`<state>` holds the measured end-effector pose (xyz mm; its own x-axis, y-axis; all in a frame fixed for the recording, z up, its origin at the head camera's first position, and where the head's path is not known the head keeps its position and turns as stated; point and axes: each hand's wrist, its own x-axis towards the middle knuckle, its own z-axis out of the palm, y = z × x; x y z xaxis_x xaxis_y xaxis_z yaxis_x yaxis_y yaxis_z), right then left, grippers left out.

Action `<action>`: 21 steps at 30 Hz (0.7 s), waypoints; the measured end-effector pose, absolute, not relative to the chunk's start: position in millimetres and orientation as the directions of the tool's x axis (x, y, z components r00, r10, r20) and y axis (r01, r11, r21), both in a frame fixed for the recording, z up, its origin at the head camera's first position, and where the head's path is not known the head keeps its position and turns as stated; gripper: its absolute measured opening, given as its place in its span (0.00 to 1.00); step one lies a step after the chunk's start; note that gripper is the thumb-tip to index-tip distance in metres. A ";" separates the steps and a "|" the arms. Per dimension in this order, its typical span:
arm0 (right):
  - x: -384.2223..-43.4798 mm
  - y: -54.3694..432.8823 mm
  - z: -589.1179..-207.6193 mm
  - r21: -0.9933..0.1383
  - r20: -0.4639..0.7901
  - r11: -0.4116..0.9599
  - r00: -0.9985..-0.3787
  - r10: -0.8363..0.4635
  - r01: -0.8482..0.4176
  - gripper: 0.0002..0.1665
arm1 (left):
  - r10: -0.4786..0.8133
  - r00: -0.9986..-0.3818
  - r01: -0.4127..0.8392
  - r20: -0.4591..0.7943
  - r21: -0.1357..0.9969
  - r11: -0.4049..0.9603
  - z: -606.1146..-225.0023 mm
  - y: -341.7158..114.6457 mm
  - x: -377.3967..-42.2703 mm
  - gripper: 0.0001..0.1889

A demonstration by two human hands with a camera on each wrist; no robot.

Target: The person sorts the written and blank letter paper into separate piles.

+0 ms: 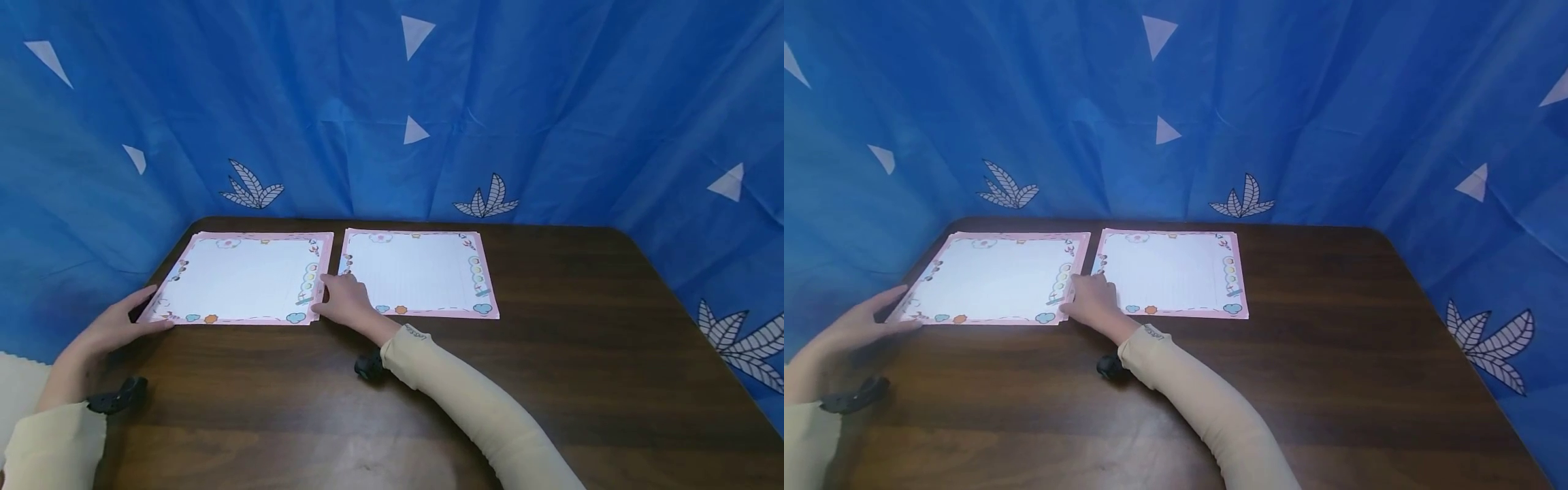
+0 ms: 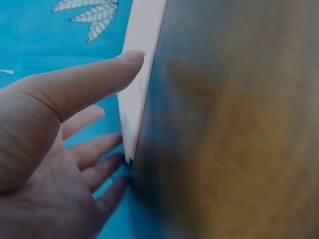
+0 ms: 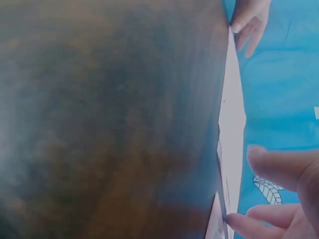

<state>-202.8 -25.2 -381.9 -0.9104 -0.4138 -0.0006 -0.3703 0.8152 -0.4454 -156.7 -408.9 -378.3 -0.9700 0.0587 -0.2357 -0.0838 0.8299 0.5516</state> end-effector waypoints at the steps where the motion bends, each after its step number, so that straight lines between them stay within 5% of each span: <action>1: -202.0 -24.9 -382.7 -0.437 -0.012 0.817 -0.906 -0.422 -0.375 0.38 | 0.059 -0.972 -0.077 -0.227 0.550 0.832 -379.9 -409.6 -155.9 0.51; 7: -197.3 -24.7 -385.9 -0.475 -0.058 0.793 -0.885 -0.462 -0.382 0.60 | 0.038 -0.978 -0.083 -0.204 0.554 0.828 -386.7 -409.3 -154.0 0.51; 21: -199.7 -29.9 -388.3 -0.439 -0.059 0.826 -0.906 -0.419 -0.354 0.51 | -0.037 -0.988 -0.114 -0.152 0.542 0.832 -390.5 -402.6 -154.2 0.46</action>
<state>-199.7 -29.9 -388.3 -0.9060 -0.4192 -0.0587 -0.3537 0.8258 -0.4392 -154.2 -402.6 -390.5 -0.9877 -0.0367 -0.1519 -0.1143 0.8323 0.5423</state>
